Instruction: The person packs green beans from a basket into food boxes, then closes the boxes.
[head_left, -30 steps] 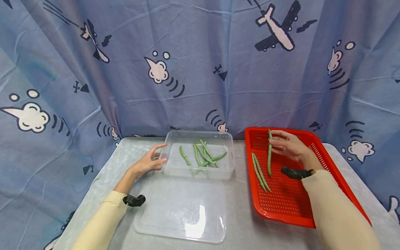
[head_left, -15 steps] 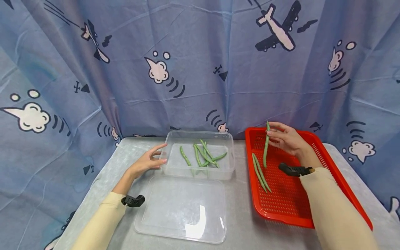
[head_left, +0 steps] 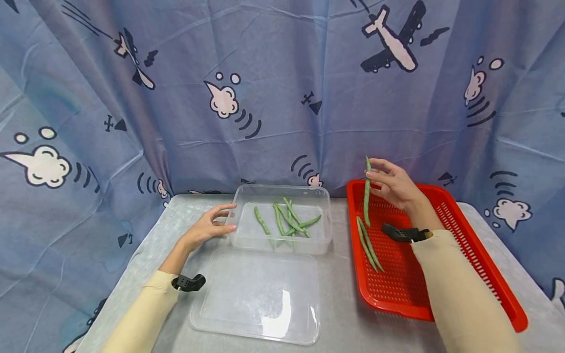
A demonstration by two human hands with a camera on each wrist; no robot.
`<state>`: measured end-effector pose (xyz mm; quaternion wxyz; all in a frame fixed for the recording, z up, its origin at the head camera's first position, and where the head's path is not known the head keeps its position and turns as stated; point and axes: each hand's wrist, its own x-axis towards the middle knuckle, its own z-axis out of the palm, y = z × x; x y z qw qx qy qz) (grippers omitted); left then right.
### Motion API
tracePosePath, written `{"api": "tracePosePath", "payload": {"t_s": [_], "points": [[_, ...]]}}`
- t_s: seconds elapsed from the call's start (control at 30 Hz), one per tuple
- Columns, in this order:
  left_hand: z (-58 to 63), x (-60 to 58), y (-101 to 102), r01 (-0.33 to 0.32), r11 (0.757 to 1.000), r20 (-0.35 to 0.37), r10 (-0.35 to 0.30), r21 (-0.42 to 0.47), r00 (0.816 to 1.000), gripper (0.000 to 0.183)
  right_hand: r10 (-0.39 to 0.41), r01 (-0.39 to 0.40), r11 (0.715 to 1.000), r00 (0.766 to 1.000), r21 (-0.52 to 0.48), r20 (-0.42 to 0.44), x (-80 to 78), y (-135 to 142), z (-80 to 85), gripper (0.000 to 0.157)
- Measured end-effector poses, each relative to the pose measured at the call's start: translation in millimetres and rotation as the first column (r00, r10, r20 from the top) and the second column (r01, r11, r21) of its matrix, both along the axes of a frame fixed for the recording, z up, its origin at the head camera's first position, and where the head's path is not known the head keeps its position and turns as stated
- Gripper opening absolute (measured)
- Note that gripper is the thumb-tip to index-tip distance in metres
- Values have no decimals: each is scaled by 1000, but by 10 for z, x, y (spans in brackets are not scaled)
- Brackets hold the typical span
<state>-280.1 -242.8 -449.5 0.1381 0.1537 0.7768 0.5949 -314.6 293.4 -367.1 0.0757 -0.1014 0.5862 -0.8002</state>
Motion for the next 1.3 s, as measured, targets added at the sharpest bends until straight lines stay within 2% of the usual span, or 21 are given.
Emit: {"api": "tracePosePath", "payload": {"t_s": [0.2, 0.4, 0.57, 0.7, 1.13, 1.3], "points": [[4, -16, -7, 35, 999, 18, -36, 20, 999, 73, 35, -37, 997, 999, -61, -36, -64, -215, 80, 31], [-19, -13, -23, 45, 999, 58, -46, 21, 997, 72, 27, -30, 996, 999, -78, -38, -112, -498, 93, 32], [-18, -17, -28, 42, 999, 52, -42, 4, 998, 72, 15, -17, 998, 999, -59, -35, -165, -740, 91, 37], [-7, -10, -21, 39, 999, 49, -39, -6, 998, 72, 19, -20, 999, 999, -42, -35, -188, -929, 86, 35], [-10, -1, -14, 37, 999, 58, -36, -14, 998, 72, 62, -62, 997, 998, -40, -6, -183, -1410, 64, 34], [-11, -6, -18, 32, 999, 56, -31, -15, 998, 72, 25, -25, 1000, 1000, 16, 15, -187, -1592, 48, 40]]}}
